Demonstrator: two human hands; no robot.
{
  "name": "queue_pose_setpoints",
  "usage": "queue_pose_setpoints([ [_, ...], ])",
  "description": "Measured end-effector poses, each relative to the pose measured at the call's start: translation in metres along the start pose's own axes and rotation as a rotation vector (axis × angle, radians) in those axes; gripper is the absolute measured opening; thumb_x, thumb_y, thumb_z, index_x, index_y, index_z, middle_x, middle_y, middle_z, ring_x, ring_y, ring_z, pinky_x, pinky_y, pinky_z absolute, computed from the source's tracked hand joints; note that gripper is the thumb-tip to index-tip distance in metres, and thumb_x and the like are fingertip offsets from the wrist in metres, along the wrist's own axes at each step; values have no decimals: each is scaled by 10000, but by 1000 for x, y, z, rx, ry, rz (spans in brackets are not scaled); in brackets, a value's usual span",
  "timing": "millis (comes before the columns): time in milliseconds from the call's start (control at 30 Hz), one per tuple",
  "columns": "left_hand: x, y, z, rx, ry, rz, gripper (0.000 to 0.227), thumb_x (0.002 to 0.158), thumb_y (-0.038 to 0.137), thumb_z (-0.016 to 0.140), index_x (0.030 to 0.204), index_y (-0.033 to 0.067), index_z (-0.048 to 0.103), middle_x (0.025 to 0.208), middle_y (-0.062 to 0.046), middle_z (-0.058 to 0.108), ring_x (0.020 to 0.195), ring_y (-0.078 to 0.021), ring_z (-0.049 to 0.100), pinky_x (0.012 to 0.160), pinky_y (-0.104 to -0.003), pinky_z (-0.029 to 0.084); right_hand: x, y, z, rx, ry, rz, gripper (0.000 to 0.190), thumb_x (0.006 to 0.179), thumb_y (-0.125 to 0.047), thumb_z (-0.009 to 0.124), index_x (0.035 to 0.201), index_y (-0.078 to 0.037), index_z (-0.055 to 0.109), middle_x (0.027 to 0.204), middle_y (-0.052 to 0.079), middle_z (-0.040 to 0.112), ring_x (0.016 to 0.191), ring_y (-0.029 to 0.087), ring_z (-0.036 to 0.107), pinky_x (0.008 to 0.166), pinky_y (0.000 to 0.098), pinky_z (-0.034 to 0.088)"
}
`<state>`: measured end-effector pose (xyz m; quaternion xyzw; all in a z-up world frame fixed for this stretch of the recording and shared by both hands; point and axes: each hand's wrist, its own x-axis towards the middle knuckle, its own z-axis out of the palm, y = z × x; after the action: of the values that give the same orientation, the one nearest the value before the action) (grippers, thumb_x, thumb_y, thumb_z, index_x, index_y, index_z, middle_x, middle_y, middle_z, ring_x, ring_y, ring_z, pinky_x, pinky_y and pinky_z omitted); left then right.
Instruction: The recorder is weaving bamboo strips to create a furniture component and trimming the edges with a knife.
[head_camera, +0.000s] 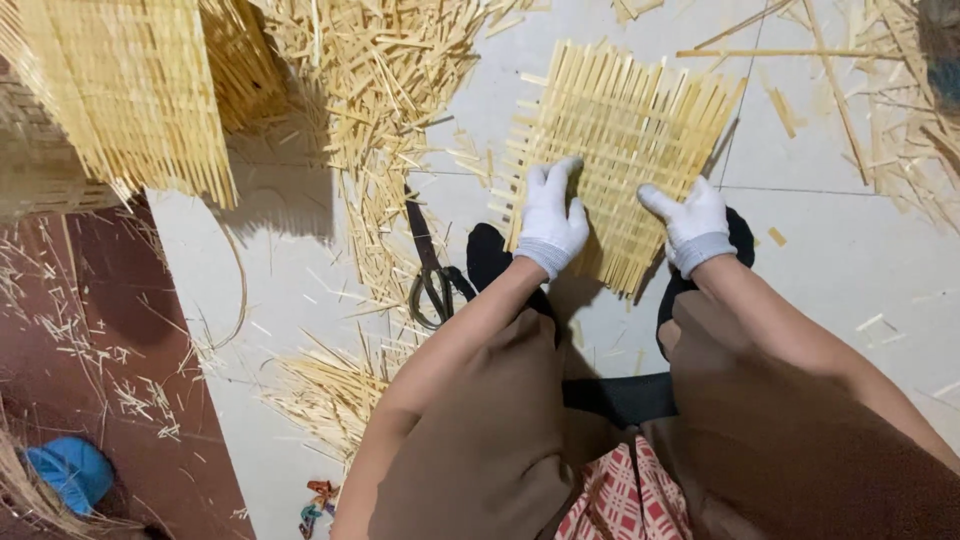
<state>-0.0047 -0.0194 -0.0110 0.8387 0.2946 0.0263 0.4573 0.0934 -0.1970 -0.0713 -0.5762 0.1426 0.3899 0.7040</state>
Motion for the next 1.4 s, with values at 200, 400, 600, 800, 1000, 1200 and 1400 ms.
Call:
queue_pose_setpoints([
  [200,1,-27,6,-31,99,26,422,892,-2,579,1312,30,565,1217,-190,571,1100,-346,594,1027,-423,510,5,-3,-2,-58,12,8,401,898,20,756,1263,30,590,1225,114,713,1075,210,699,953,356,571],
  [400,1,-28,6,-108,212,-105,530,879,13,555,1403,-25,494,1242,-222,562,1073,-328,597,993,-402,510,1,-8,2,-31,-1,24,419,892,23,749,1277,25,584,1214,115,711,1064,210,699,943,356,578],
  [600,6,-23,1,-60,169,-129,530,894,48,588,1417,17,508,1241,-237,564,1083,-342,612,994,-399,517,0,-11,2,-95,22,33,405,905,5,757,1267,29,577,1211,120,712,1059,204,700,931,349,583],
  [800,15,-18,-5,-38,130,-144,553,890,76,621,1430,43,508,1243,-249,580,1084,-368,613,973,-416,519,3,-10,1,-133,20,39,385,909,-18,763,1245,31,583,1204,124,714,1046,201,699,923,349,581],
  [1000,20,-24,-10,-16,88,-120,553,894,77,639,1430,43,506,1257,-247,583,1102,-372,613,983,-419,519,3,-8,1,-93,-2,34,392,897,-18,761,1249,28,594,1213,123,714,1049,198,699,927,336,577],
  [1200,29,-31,-16,-45,34,-111,520,880,48,618,1394,48,541,1222,-197,625,1048,-318,638,946,-387,536,2,-5,0,-172,26,4,392,913,1,770,1259,38,591,1221,123,710,1063,207,683,934,351,562],
  [1400,40,-38,-18,-120,25,-144,476,849,7,585,1323,45,602,1086,-161,676,926,-289,653,877,-376,549,1,-4,3,-39,21,25,412,894,15,747,1269,16,574,1215,112,710,1066,220,699,931,375,581],
])
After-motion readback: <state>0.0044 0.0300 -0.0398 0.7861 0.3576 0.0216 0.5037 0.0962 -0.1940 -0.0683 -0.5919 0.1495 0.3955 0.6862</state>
